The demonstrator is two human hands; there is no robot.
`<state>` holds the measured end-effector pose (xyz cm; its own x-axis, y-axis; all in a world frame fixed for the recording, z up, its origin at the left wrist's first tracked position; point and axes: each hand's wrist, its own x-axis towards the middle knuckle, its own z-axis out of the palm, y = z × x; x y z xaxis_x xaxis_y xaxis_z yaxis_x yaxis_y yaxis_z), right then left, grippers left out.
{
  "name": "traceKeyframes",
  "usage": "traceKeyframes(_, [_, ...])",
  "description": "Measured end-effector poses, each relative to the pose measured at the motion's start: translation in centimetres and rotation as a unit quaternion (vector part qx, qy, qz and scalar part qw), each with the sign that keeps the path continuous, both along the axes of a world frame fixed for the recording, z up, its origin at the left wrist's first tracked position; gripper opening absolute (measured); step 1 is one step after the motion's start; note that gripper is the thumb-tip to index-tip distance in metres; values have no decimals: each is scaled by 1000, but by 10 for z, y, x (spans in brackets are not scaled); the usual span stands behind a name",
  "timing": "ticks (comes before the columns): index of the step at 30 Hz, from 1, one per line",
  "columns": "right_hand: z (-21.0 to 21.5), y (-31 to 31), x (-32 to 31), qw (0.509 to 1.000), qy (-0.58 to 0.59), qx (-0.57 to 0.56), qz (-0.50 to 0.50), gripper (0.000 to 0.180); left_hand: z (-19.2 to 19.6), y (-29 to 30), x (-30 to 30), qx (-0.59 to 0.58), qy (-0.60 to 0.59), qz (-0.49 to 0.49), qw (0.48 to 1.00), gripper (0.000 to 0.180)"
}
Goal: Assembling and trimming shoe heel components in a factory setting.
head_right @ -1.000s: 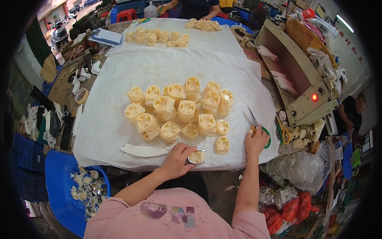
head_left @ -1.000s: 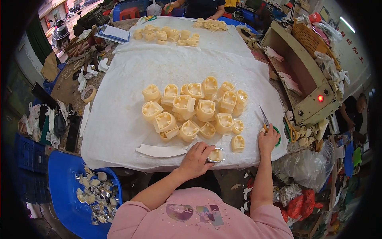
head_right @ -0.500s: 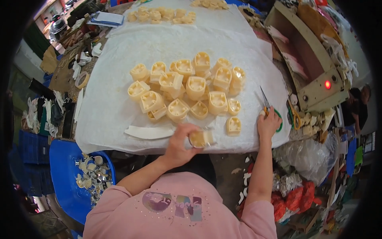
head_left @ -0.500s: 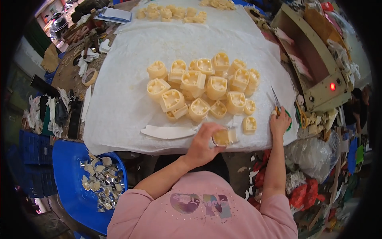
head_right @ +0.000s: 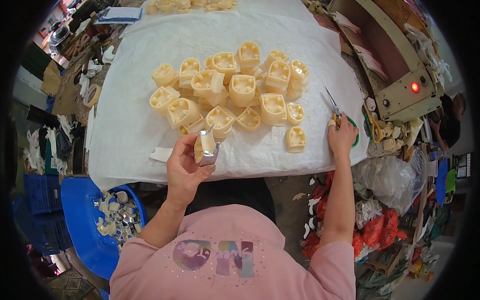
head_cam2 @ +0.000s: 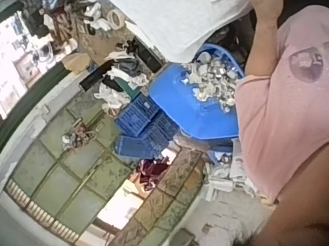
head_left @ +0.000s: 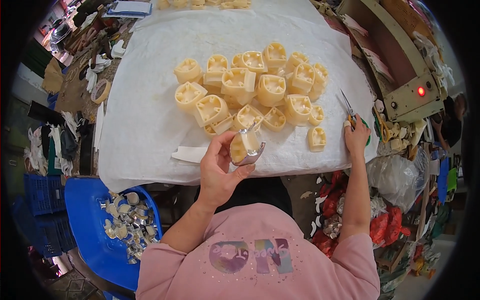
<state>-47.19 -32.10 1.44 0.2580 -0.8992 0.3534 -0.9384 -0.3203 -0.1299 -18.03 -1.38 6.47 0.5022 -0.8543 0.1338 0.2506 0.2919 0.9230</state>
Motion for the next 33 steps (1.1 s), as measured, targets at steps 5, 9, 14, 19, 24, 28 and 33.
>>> traceKeyframes(5, [5, -3, -4, 996, 82, 18, 26, 52, 6, 6, 2, 14, 28, 2, 1000, 65])
traceKeyframes(9, [23, -1, 0, 988, 135, 71, 29, 48, 6, 8, 6, 9, 48, 9, 999, 64])
traceKeyframes(14, [45, 12, 11, 975, 160, 152, -6, 44, 8, 11, 8, 9, 79, 10, 997, 64])
traceKeyframes(19, [28, 25, 5, 989, 144, 26, -20, 42, 7, 11, 10, 3, 75, 13, 997, 63])
traceKeyframes(24, [13, 30, 9, 990, 127, 5, -59, 46, 6, 16, 18, 24, -28, 70, 997, 65])
traceKeyframes(28, [11, 30, 8, 991, 111, -8, -74, 48, 1, 21, 28, 55, -99, 117, 987, 64])
traceKeyframes(33, [4, 32, -1, 991, 107, -15, -78, 45, 0, 26, 29, 65, -142, 141, 978, 61])
